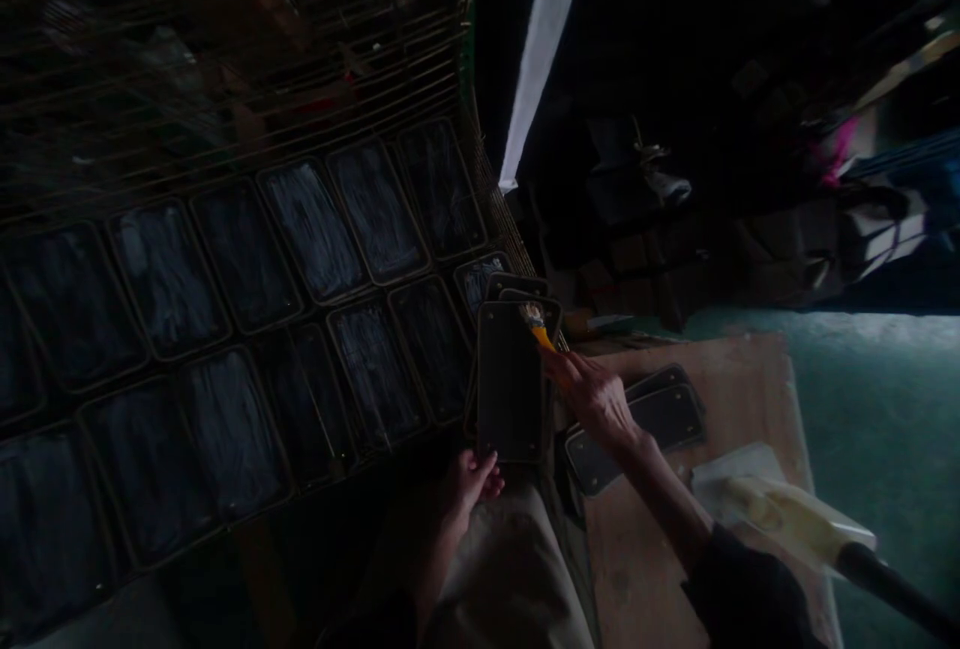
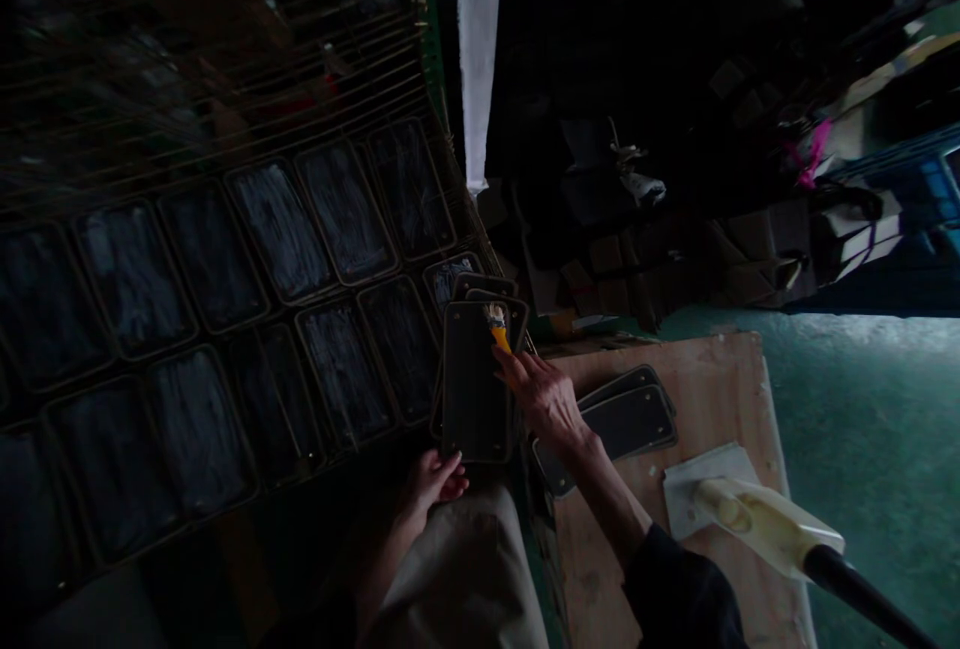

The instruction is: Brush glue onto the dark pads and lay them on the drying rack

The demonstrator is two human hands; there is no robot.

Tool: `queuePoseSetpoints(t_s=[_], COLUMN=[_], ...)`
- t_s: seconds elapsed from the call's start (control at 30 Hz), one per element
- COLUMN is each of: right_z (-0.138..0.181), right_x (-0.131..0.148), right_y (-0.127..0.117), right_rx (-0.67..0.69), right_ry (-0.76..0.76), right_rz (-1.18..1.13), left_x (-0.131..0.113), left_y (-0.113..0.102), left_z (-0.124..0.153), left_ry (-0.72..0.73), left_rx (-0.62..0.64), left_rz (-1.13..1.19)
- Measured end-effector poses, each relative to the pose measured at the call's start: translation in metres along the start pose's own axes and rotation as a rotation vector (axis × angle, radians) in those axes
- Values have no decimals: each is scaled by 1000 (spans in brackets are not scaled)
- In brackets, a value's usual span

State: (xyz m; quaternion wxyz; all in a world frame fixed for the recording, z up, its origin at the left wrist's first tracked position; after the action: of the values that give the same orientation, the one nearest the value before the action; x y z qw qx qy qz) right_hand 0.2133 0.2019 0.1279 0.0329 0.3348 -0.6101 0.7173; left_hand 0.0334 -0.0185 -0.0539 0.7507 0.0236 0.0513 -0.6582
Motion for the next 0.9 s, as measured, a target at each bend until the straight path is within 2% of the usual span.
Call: queuePoseSetpoints(t_s=[0.13, 0.23, 0.53, 0.63, 0.77, 0.9], right_z=[-5, 6, 94, 113, 112, 83], right_x=[-8, -2, 59, 72, 65, 37], right_y=[10, 17, 55, 65, 67, 65], right_rx=[19, 63, 322, 408, 456, 453], right_ry=[-34, -51, -1, 23, 147, 236], right_rz=[80, 63, -157, -222, -380, -440], left_x=[-7, -10, -16, -16, -18, -22], left_y=[-5, -10, -12, -14, -14, -9], left_z=[6, 12, 15, 13, 10, 9], left_ry=[50, 114, 153, 165, 219, 256], left_rx=[26, 33, 45, 41, 24, 41], left_rz=[99, 128, 92, 52, -6, -104])
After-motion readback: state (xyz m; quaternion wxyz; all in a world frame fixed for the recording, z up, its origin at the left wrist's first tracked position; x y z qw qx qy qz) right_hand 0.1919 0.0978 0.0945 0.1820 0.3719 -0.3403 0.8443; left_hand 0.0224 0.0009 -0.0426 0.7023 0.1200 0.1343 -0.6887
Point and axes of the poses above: each hand's wrist, its own z-axis away from the middle knuckle, its own y-axis out of the palm, x = y × z, the point moved 9 cm from there along -z, towards the middle knuckle, and after that the axes turned 3 degrees about -y, right-handed, at the moved point
